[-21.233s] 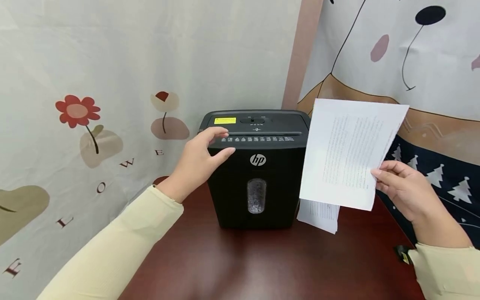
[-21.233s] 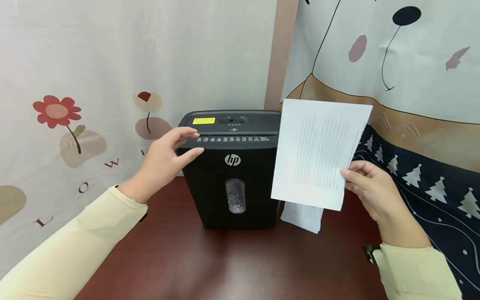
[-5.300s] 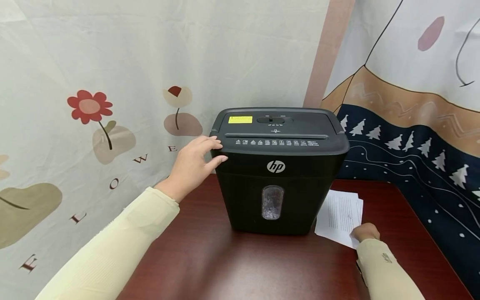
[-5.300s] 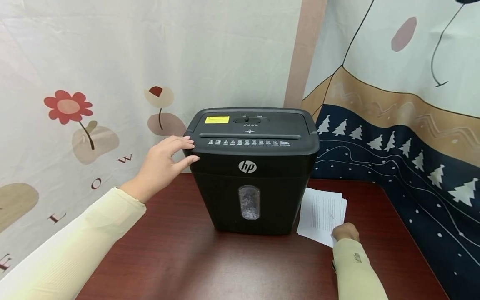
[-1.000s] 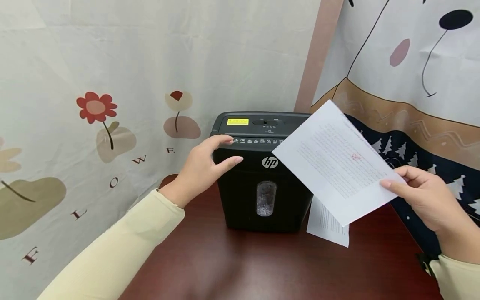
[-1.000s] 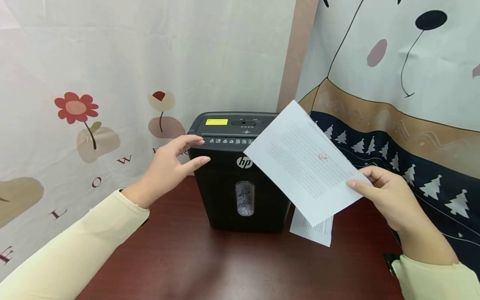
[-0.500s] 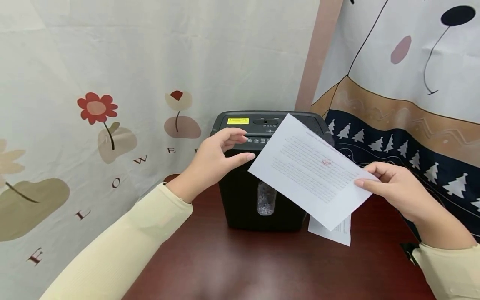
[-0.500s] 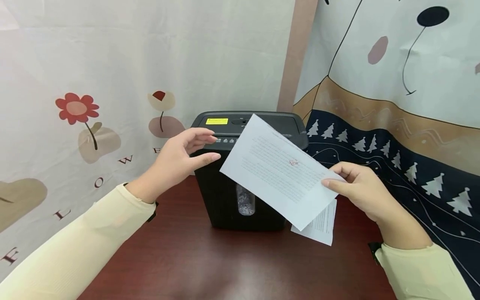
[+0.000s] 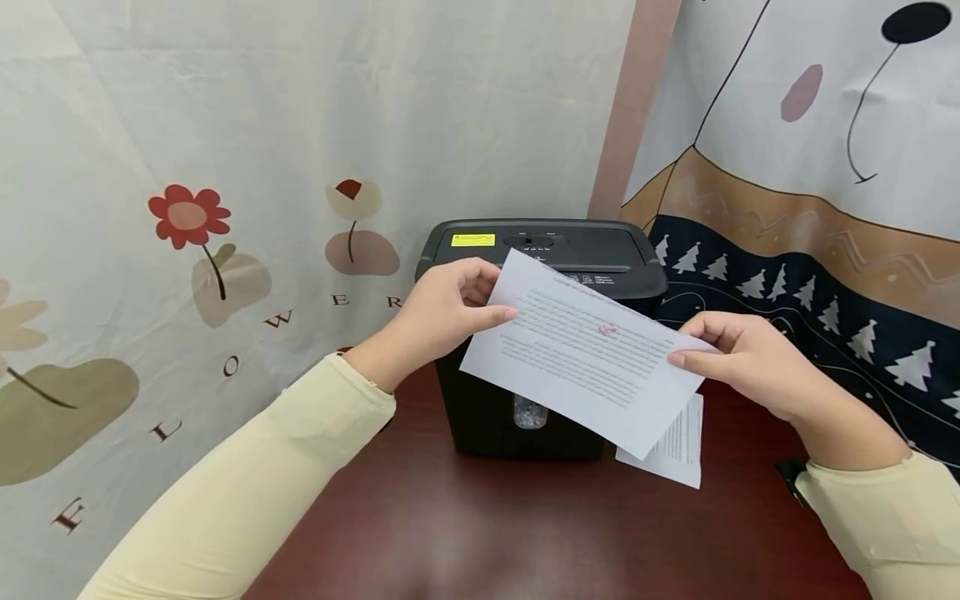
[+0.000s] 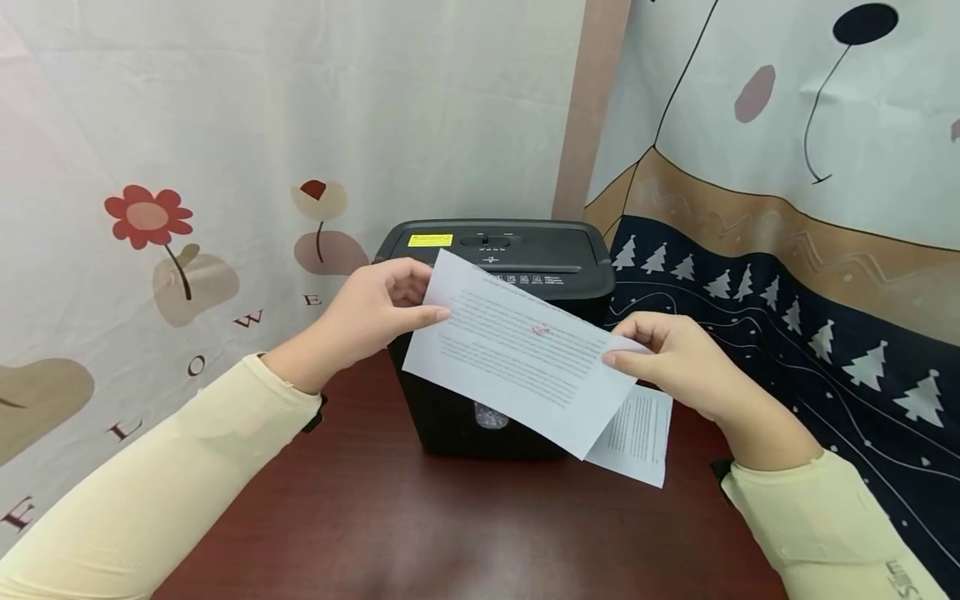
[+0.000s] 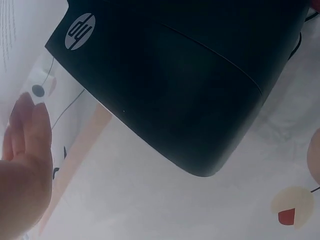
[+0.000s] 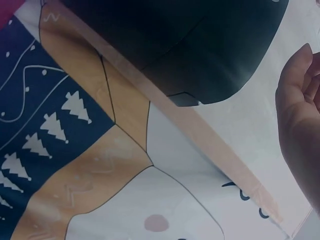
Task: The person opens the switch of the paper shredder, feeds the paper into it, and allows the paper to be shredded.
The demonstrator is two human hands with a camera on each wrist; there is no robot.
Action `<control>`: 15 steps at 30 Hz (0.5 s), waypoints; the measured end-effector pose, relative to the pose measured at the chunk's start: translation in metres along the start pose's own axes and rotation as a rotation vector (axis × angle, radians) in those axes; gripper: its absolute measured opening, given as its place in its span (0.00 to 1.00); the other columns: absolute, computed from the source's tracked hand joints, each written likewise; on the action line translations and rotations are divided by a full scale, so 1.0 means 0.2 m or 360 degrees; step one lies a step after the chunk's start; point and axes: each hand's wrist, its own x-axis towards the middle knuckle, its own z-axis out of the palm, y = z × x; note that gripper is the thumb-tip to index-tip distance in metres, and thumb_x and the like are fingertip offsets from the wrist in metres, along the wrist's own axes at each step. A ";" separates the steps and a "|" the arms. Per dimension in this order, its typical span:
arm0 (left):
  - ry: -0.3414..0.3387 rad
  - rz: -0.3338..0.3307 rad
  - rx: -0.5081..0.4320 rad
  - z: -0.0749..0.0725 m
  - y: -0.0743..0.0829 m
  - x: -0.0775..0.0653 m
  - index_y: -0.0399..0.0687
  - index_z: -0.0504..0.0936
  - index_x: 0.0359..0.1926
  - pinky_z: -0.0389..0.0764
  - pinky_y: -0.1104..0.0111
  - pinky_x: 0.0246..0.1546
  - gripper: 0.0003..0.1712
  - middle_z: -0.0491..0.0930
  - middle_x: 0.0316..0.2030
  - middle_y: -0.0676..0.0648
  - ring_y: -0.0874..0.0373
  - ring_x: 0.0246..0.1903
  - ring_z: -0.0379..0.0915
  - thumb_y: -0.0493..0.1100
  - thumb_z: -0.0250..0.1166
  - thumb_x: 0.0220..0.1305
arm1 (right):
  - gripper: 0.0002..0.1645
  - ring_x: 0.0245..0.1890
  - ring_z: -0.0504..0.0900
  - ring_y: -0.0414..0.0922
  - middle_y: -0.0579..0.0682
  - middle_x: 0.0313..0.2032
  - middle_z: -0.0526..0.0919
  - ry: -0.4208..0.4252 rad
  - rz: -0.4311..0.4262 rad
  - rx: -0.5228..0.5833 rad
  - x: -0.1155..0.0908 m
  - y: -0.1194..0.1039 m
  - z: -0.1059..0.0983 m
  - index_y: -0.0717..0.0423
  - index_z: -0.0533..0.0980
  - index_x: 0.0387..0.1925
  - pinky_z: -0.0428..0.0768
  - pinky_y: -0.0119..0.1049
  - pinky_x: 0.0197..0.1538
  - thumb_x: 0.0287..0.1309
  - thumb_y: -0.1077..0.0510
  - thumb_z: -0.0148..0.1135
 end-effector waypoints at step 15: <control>0.0078 0.0003 0.0083 -0.05 0.00 -0.01 0.43 0.78 0.29 0.68 0.68 0.33 0.05 0.85 0.26 0.48 0.57 0.32 0.73 0.37 0.67 0.59 | 0.09 0.33 0.83 0.38 0.38 0.34 0.86 0.0099 0.0034 -0.0038 0.10 -0.08 -0.05 0.64 0.79 0.39 0.80 0.27 0.37 0.61 0.61 0.64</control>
